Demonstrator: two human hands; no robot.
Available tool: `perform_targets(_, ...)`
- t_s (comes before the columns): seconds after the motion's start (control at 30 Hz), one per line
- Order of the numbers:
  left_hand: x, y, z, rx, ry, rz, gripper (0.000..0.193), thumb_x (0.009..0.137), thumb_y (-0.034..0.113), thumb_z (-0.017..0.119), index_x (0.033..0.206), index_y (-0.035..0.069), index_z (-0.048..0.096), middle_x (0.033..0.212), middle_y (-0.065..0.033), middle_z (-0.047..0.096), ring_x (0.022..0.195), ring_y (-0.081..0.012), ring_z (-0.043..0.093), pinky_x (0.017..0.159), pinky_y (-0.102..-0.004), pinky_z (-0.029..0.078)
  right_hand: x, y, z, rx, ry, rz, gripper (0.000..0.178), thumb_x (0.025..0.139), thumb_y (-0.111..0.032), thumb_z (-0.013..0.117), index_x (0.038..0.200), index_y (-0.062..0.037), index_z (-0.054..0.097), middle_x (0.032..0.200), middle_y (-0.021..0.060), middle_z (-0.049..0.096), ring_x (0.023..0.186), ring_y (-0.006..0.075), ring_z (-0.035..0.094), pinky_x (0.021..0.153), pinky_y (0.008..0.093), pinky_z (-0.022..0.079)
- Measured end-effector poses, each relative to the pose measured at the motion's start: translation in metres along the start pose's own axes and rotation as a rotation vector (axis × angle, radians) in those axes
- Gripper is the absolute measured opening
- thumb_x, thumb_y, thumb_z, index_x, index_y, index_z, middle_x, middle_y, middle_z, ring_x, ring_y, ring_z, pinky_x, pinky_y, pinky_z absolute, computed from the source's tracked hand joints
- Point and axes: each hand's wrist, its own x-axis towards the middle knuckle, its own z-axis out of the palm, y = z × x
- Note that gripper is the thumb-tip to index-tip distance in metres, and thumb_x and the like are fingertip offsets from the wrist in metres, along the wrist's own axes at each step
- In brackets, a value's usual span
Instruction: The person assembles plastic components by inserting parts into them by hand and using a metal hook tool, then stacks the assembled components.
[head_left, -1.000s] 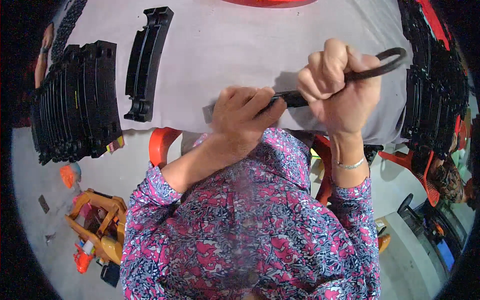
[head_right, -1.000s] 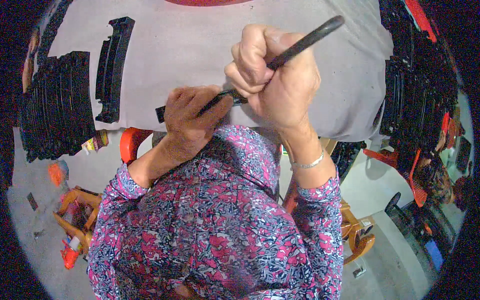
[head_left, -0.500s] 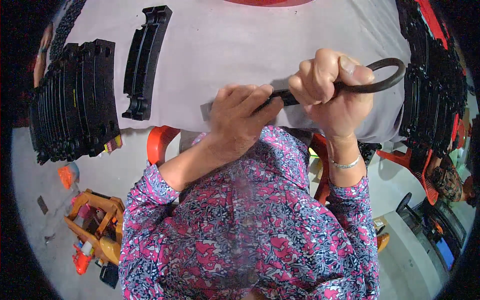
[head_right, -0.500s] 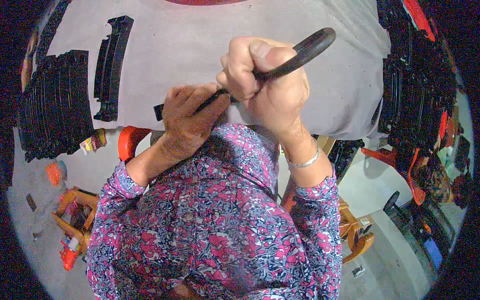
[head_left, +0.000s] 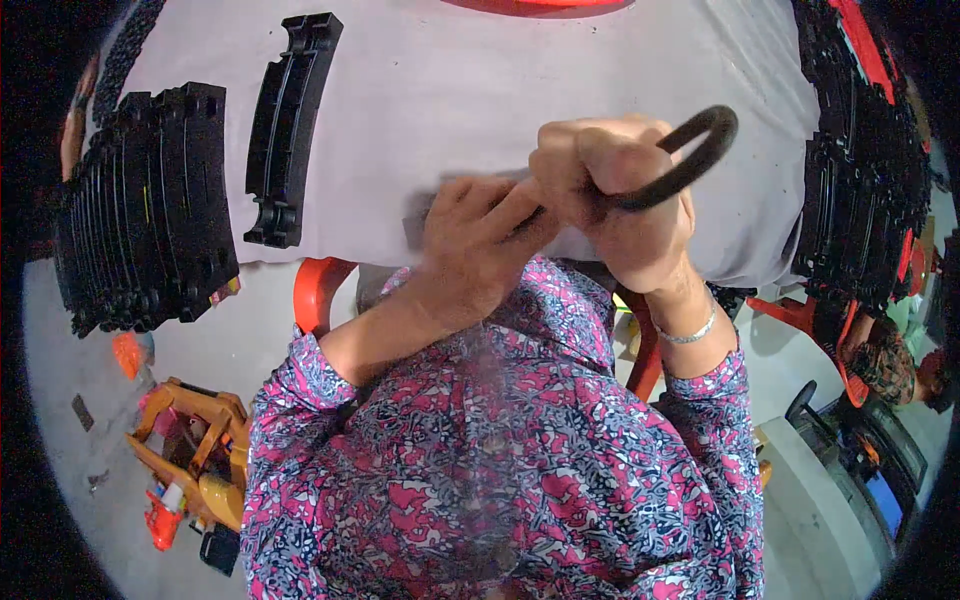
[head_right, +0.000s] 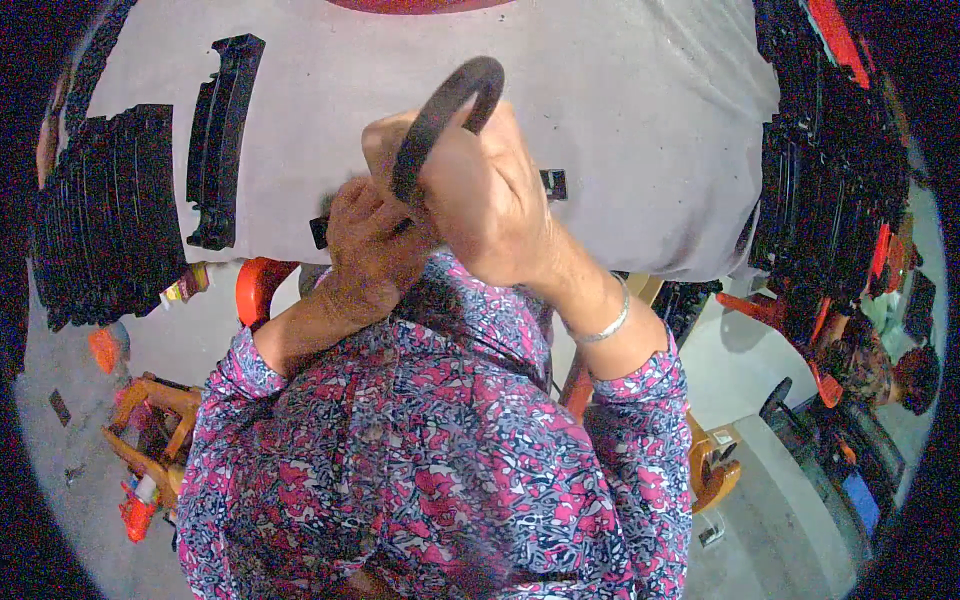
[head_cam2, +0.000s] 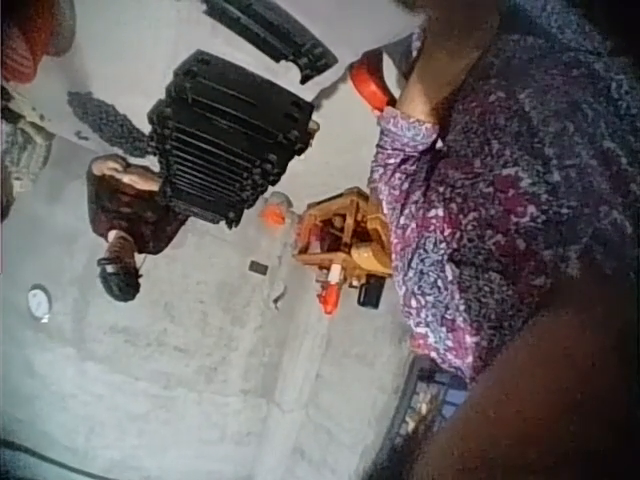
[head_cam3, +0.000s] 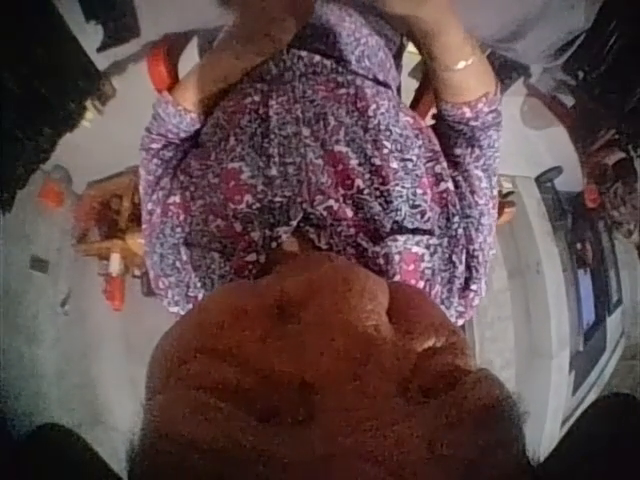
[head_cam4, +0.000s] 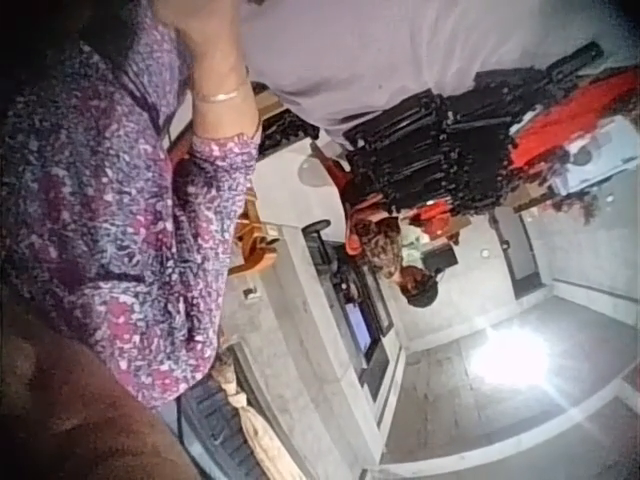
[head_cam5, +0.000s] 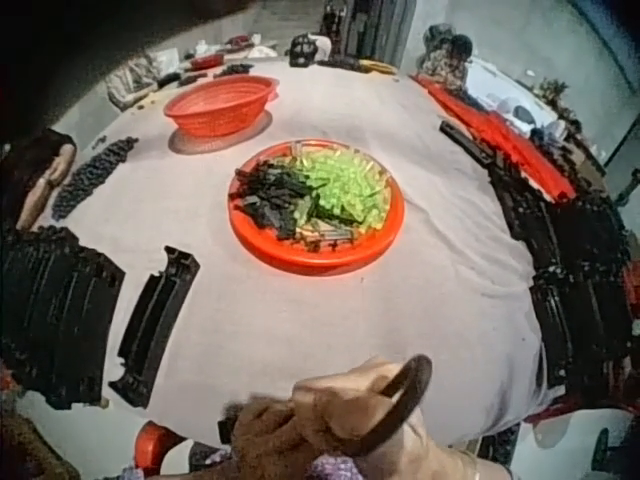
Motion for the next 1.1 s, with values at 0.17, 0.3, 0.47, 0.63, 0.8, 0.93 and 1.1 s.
perform_targets(0.17, 0.002, 0.002, -0.006, 0.003, -0.103, -0.03, 0.034, 0.075, 0.02, 0.061, 0.107, 0.015, 0.07, 0.112, 0.0, 0.06, 0.098, -0.0197, 0.057, 0.084, -0.039, 0.042, -0.012, 0.009, 0.001, -0.016, 0.042, 0.072, 0.05, 0.093, -0.042, 0.045, 0.061, -0.0067, 0.028, 0.057, 0.0028, 0.034, 0.052, 0.0146, 0.029, 0.049, 0.0318, 0.026)
perform_targets(0.3, 0.001, 0.002, -0.007, -0.042, -0.07, 0.021, 0.03, 0.075, 0.019, 0.063, 0.104, 0.014, 0.067, 0.11, -0.001, 0.059, 0.097, -0.0198, 0.057, 0.083, -0.0396, 0.042, -0.022, 0.009, -0.003, -0.001, 0.073, 0.133, 0.054, 0.094, -0.049, 0.045, 0.062, -0.0074, 0.03, 0.058, 0.0023, 0.035, 0.052, 0.0159, 0.031, 0.049, 0.0331, 0.027)
perform_targets(0.47, 0.0, 0.004, -0.004, 0.083, -0.095, -0.014, 0.029, 0.073, 0.019, 0.064, 0.101, 0.012, 0.066, 0.107, 0.0, 0.059, 0.093, -0.0184, 0.058, 0.083, -0.0383, 0.042, -0.016, 0.001, -0.037, 0.883, 0.19, 0.168, 0.055, 0.096, -0.054, 0.04, 0.062, -0.0106, 0.038, 0.052, -0.0039, 0.027, 0.046, 0.0093, 0.017, 0.044, 0.0273, 0.017)
perform_targets(0.63, 0.003, 0.002, 0.004, 0.075, 0.031, -0.003, 0.024, 0.068, 0.017, 0.068, 0.091, 0.013, 0.07, 0.104, 0.0008, 0.061, 0.09, -0.0149, 0.061, 0.079, -0.0349, 0.043, -0.026, 0.016, -0.046, 0.971, 0.254, 0.096, 0.052, 0.096, -0.048, 0.04, 0.06, -0.0113, 0.036, 0.05, -0.0038, 0.025, 0.044, 0.0093, 0.014, 0.042, 0.0281, 0.014)
perform_targets(0.8, 0.003, 0.007, 0.002, 0.078, 0.002, -0.054, 0.029, 0.067, 0.013, 0.07, 0.096, 0.015, 0.074, 0.105, -0.0012, 0.067, 0.092, -0.0205, 0.064, 0.079, -0.0382, 0.045, -0.031, 0.023, -0.044, 0.95, 0.274, 0.04, 0.049, 0.094, -0.045, 0.041, 0.059, -0.0114, 0.034, 0.049, -0.0037, 0.024, 0.044, 0.0095, 0.014, 0.042, 0.0283, 0.014)
perform_targets(0.93, 0.002, 0.007, 0.004, 0.093, 0.026, -0.048, 0.028, 0.067, 0.014, 0.07, 0.095, 0.015, 0.074, 0.106, -0.0007, 0.067, 0.091, -0.0191, 0.064, 0.077, -0.0367, 0.043, -0.032, 0.029, -0.042, 0.935, 0.238, 0.036, 0.046, 0.091, -0.043, 0.043, 0.059, -0.0112, 0.033, 0.049, -0.0035, 0.025, 0.044, 0.0095, 0.013, 0.042, 0.0287, 0.013)
perform_targets(1.1, 0.003, 0.007, 0.004, 0.127, 0.005, -0.041, 0.027, 0.068, 0.014, 0.07, 0.095, 0.015, 0.073, 0.106, 0.0001, 0.066, 0.091, -0.0182, 0.063, 0.079, -0.0352, 0.042, -0.03, 0.03, -0.043, 0.922, 0.199, 0.002, 0.044, 0.093, -0.039, 0.042, 0.061, -0.0108, 0.034, 0.05, -0.0028, 0.025, 0.045, 0.0097, 0.014, 0.043, 0.0285, 0.014)
